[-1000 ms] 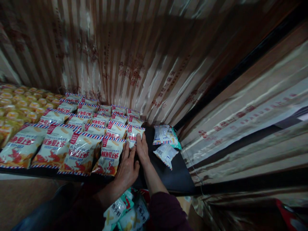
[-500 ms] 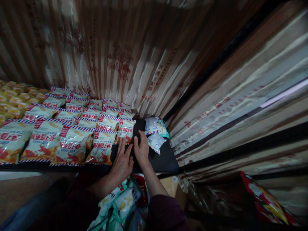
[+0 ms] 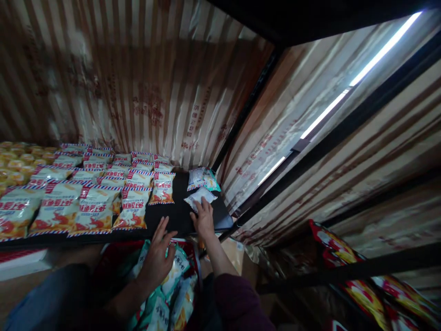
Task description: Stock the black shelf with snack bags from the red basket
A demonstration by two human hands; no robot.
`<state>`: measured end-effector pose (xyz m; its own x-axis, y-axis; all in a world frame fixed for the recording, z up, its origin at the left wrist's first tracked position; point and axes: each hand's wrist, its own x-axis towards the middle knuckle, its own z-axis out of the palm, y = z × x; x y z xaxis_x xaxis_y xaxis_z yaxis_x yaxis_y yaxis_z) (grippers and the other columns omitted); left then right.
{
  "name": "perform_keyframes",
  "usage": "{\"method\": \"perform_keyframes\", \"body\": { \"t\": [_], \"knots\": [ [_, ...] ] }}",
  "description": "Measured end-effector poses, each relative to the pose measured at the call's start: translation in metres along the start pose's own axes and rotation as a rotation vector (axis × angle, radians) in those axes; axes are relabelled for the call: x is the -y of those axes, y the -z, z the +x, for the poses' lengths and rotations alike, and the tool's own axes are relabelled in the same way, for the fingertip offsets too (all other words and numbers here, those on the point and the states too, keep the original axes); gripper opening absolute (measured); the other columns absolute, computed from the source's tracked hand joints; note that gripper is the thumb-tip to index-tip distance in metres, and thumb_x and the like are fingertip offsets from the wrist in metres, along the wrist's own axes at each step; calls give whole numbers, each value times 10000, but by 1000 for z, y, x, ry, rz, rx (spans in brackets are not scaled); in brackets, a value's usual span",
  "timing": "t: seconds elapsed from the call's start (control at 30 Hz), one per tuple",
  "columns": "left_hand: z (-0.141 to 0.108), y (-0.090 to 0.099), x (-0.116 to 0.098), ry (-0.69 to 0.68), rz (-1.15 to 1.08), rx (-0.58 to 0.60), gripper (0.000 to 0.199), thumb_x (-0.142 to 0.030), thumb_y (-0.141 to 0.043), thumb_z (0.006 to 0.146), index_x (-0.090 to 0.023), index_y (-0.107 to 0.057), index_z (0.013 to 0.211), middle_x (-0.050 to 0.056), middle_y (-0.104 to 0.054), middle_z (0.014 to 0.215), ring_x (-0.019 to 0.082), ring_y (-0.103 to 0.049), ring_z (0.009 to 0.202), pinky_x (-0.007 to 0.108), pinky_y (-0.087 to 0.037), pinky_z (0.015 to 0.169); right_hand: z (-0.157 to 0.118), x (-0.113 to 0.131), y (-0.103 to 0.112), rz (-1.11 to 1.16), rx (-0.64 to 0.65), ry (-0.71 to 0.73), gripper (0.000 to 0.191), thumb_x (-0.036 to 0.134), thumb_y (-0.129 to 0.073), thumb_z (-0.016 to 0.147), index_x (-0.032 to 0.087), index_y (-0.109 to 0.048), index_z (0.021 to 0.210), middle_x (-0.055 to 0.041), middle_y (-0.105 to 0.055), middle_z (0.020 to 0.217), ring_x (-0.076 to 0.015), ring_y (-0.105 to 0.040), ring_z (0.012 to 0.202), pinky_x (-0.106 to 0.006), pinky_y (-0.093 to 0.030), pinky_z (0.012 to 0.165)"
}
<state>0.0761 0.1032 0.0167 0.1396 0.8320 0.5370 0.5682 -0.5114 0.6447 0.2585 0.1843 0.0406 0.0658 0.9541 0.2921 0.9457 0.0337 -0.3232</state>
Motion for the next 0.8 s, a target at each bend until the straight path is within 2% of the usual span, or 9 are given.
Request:
{"method": "perform_keyframes", "body": {
  "t": [0.1,0.27,0.37,0.6,0.8],
  "knots": [
    [-18,4,0,58,-19,3,313,-129,-383,844,-167,-641,1015,158,-423,1414,261,-337,1349,466,-391,1042,-15,3,3,-19,-23,40,443,69,-496,794,174,-581,1216,-132,-447,1393,-276,-409,1248,-406,-356,1019],
    [-40,12,-5,228,-95,64,309,-176,-407,811,-185,-663,983,139,-493,1362,259,-507,1222,445,-446,986,-38,10,9,30,-41,123,315,91,-405,867,168,-653,1045,-125,-576,1241,-229,-517,1105,-359,-409,966],
    [-48,17,-10,330,-177,76,313,-184,-424,779,-198,-669,973,117,-527,1333,234,-561,1157,407,-452,978,-55,17,14,79,-44,134,277,72,-406,856,138,-666,925,-148,-599,1195,-230,-526,1099,-330,-419,953],
    [-57,30,-19,634,-379,85,277,-212,-510,675,-176,-666,901,133,-587,1243,265,-510,1201,406,-406,999,-96,40,29,267,-68,116,220,97,-426,828,172,-627,876,-116,-661,1004,-220,-594,973,-321,-444,868],
    [-68,40,-31,881,-594,98,353,-274,-574,650,-170,-609,987,97,-668,990,240,-613,1010,351,-480,848,-129,53,35,614,-185,-50,168,227,-444,835,186,-605,858,-104,-661,1092,-215,-607,1008,-334,-434,886]
  ]
}}
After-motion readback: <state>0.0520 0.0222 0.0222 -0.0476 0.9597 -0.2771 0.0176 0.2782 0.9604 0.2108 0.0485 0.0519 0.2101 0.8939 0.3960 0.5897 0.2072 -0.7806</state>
